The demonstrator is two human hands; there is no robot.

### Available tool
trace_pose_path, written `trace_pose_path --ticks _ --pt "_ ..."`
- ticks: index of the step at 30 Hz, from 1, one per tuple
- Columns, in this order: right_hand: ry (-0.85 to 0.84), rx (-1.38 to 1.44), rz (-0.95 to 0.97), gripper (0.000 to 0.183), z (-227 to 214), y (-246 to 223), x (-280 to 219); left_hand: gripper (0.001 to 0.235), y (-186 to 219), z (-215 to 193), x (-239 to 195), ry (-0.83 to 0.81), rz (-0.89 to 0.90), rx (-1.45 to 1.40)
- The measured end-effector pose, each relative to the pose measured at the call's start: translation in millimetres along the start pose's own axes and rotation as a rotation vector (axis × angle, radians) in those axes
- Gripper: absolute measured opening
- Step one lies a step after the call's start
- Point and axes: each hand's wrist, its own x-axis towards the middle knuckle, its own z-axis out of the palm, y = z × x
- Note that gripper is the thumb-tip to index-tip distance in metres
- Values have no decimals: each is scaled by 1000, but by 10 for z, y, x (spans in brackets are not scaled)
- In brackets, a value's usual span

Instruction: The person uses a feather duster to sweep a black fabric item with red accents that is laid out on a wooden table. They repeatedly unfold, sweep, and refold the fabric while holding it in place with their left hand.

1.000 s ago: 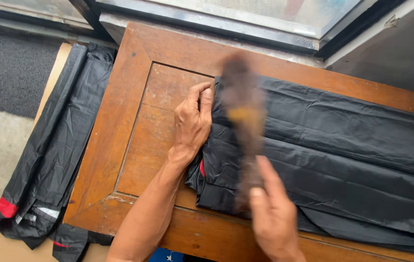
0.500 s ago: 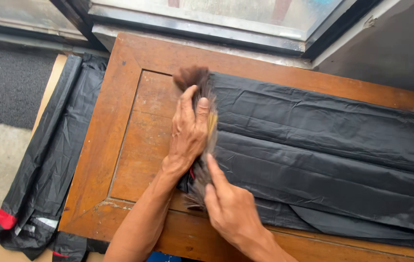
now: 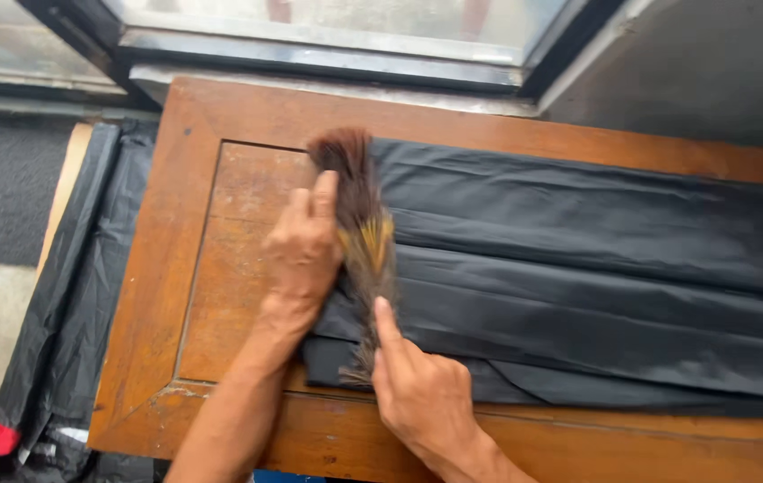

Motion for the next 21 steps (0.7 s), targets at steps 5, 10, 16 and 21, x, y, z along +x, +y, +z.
trace_pose_path --ticks 5,10,16,21 --pt "5 -187 111 57 31 351 -84 33 -780 -26 67 91 81 192" --pt "-643 -173 888 65 -606 963 -30 33 -1230 -79 105 89 116 288" --pt "-41 -312 624 58 -446 1264 -397 42 -117 -659 285 58 364 -103" --pt "-95 -120 275 54 -485 1277 -443 51 667 -711 -27 -225 795 -440"
